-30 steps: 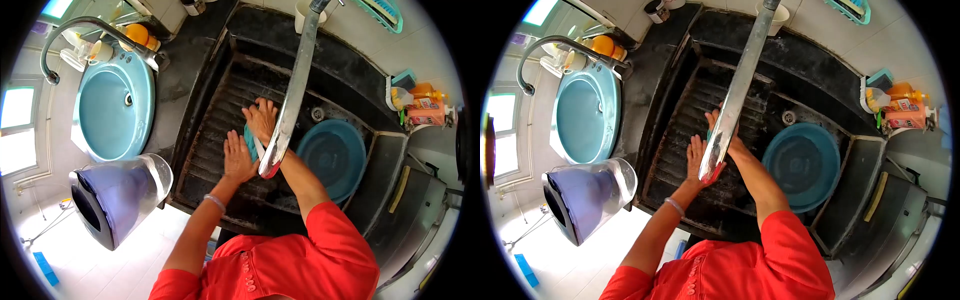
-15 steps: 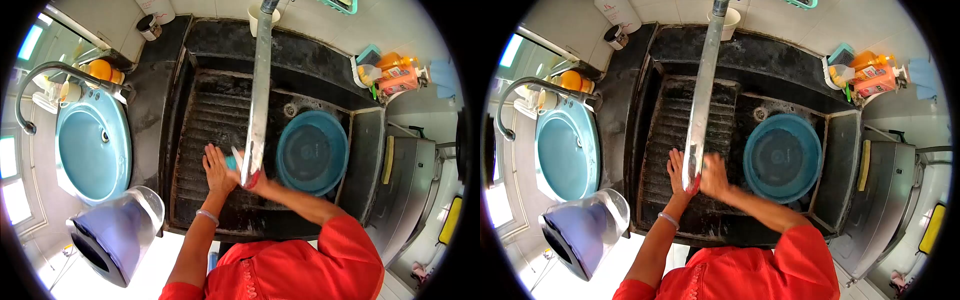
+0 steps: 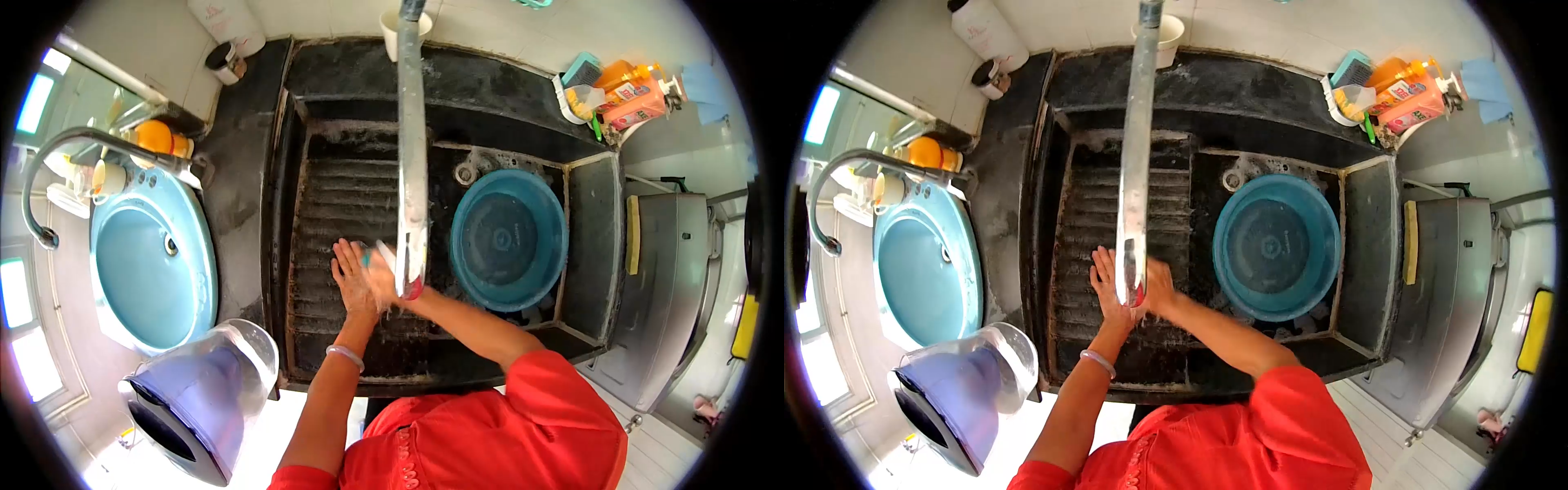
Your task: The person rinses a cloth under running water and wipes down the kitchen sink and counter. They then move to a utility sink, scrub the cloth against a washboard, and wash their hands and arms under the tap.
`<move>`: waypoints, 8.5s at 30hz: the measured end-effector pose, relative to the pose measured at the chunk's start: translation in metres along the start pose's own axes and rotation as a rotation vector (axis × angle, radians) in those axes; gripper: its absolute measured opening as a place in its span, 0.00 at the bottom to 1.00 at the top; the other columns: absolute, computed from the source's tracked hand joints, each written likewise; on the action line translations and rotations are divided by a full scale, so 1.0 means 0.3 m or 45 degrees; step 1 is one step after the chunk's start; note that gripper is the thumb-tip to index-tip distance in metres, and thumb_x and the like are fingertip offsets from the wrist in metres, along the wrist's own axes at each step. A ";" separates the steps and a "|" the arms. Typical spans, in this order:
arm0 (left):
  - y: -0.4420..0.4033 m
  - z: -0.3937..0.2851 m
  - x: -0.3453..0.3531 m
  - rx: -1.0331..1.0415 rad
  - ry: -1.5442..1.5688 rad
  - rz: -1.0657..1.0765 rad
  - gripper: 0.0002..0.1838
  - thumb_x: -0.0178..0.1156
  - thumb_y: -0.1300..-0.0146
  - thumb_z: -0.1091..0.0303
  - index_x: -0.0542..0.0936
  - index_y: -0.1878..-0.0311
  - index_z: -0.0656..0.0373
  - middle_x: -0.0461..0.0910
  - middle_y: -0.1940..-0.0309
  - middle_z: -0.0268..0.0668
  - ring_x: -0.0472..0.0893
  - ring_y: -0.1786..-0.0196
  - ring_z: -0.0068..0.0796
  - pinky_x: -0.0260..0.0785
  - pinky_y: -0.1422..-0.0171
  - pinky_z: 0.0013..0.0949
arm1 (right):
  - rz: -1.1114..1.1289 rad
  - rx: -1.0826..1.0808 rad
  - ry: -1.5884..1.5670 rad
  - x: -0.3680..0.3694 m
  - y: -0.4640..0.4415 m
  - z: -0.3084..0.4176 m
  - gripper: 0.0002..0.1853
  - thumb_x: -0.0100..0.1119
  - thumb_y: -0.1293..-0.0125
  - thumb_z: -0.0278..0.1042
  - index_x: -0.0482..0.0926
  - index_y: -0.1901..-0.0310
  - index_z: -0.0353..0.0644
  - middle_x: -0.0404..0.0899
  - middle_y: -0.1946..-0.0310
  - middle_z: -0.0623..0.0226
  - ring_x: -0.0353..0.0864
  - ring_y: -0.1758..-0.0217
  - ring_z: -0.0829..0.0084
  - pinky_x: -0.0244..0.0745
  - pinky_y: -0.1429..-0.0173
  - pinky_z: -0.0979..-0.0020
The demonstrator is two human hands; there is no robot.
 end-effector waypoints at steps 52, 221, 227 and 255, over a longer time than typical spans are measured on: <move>0.453 -0.056 -0.009 -0.411 0.426 -0.034 0.50 0.59 0.50 0.50 0.49 0.31 0.71 0.42 0.28 0.58 0.39 0.25 0.54 0.33 0.26 0.56 | -0.673 0.455 -0.460 -2.604 -0.656 -0.611 0.16 0.51 0.33 0.49 0.74 0.54 0.46 0.74 0.67 0.69 0.69 0.70 0.74 0.68 0.67 0.71; 0.014 0.008 -0.063 0.118 0.394 -0.135 0.41 0.50 0.37 0.50 0.50 0.31 0.71 0.43 0.28 0.56 0.41 0.25 0.50 0.34 0.25 0.47 | 0.148 -0.118 0.675 0.091 -0.313 -0.194 0.15 0.54 0.37 0.47 0.72 0.59 0.44 0.70 0.70 0.68 0.73 0.62 0.69 0.70 0.53 0.72; 0.005 0.006 -0.025 0.088 0.286 -0.048 0.40 0.48 0.38 0.54 0.50 0.30 0.71 0.41 0.27 0.54 0.40 0.24 0.47 0.31 0.25 0.46 | 0.289 -0.068 0.321 -0.021 0.042 0.028 0.31 0.56 0.37 0.47 0.60 0.38 0.39 0.64 0.42 0.57 0.69 0.48 0.58 0.63 0.40 0.58; 0.085 0.026 -0.086 -0.141 0.513 -0.252 0.45 0.53 0.39 0.49 0.49 0.31 0.74 0.43 0.30 0.63 0.41 0.26 0.61 0.32 0.29 0.61 | 0.374 -0.642 0.256 0.092 -0.292 0.096 0.14 0.63 0.44 0.44 0.77 0.71 0.40 0.76 0.57 0.56 0.71 0.50 0.58 0.64 0.44 0.58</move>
Point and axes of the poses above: each hand's wrist, its own y-axis away from the middle knuckle, its own x-axis out of the palm, z = x × y, the point moved 9 cm from there along -y, towards the middle knuckle
